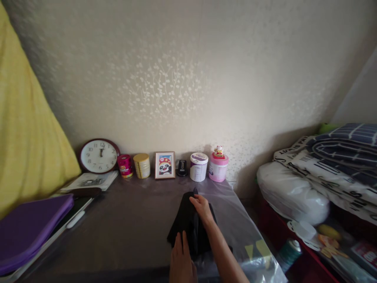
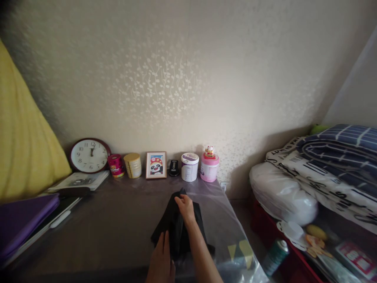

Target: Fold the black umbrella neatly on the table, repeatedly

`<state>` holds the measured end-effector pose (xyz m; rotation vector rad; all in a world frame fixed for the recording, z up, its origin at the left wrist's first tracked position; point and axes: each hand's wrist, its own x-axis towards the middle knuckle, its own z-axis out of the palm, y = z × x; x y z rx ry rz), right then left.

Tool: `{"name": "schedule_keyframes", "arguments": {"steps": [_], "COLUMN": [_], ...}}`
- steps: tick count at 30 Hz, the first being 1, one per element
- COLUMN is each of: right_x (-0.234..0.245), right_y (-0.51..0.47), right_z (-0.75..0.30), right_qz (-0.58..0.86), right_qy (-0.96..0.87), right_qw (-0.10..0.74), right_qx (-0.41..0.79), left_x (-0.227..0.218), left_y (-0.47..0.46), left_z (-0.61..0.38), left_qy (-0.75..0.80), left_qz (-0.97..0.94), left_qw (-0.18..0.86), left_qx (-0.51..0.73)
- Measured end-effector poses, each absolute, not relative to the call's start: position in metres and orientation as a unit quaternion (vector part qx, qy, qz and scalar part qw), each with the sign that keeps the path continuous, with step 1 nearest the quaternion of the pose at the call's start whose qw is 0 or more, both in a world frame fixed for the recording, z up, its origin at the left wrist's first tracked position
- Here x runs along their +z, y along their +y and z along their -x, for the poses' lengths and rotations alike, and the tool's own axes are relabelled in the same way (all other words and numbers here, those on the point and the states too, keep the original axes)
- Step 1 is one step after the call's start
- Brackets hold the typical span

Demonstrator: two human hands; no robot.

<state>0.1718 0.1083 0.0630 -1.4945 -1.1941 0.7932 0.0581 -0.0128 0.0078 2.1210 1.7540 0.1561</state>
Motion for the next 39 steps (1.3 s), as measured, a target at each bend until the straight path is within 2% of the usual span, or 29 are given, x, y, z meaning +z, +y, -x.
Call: {"name": "schedule_keyframes", "arguments": {"steps": [13, 19, 23, 28, 33, 39], "right_x": [0.058, 0.062, 0.063, 0.063, 0.062, 0.044], "right_y": [0.109, 0.104, 0.099, 0.096, 0.081, 0.042], "right_z": [-0.132, -0.131, -0.132, -0.135, -0.141, -0.153], "right_qz": [0.705, 0.701, 0.68, 0.648, 0.541, 0.459], "right_qy": [-0.594, -0.63, -0.652, -0.678, -0.733, -0.775], "right_qw": [0.327, 0.285, 0.283, 0.291, 0.346, 0.418], "right_qx": [0.207, 0.177, 0.179, 0.19, 0.226, 0.121], "left_x": [0.012, 0.0, 0.002, 0.013, 0.0, -0.018], "left_y": [-0.012, -0.017, -0.019, -0.018, -0.014, -0.012], "left_z": [-0.059, -0.052, -0.052, -0.054, -0.052, -0.052], "left_qy": [0.629, 0.628, 0.623, 0.643, 0.649, 0.646], "left_qz": [-0.757, -0.755, -0.755, -0.75, -0.743, -0.742], "left_qw": [0.174, 0.147, 0.127, 0.116, 0.111, 0.102], "left_qx": [0.028, 0.117, 0.159, 0.104, 0.116, 0.15]}}
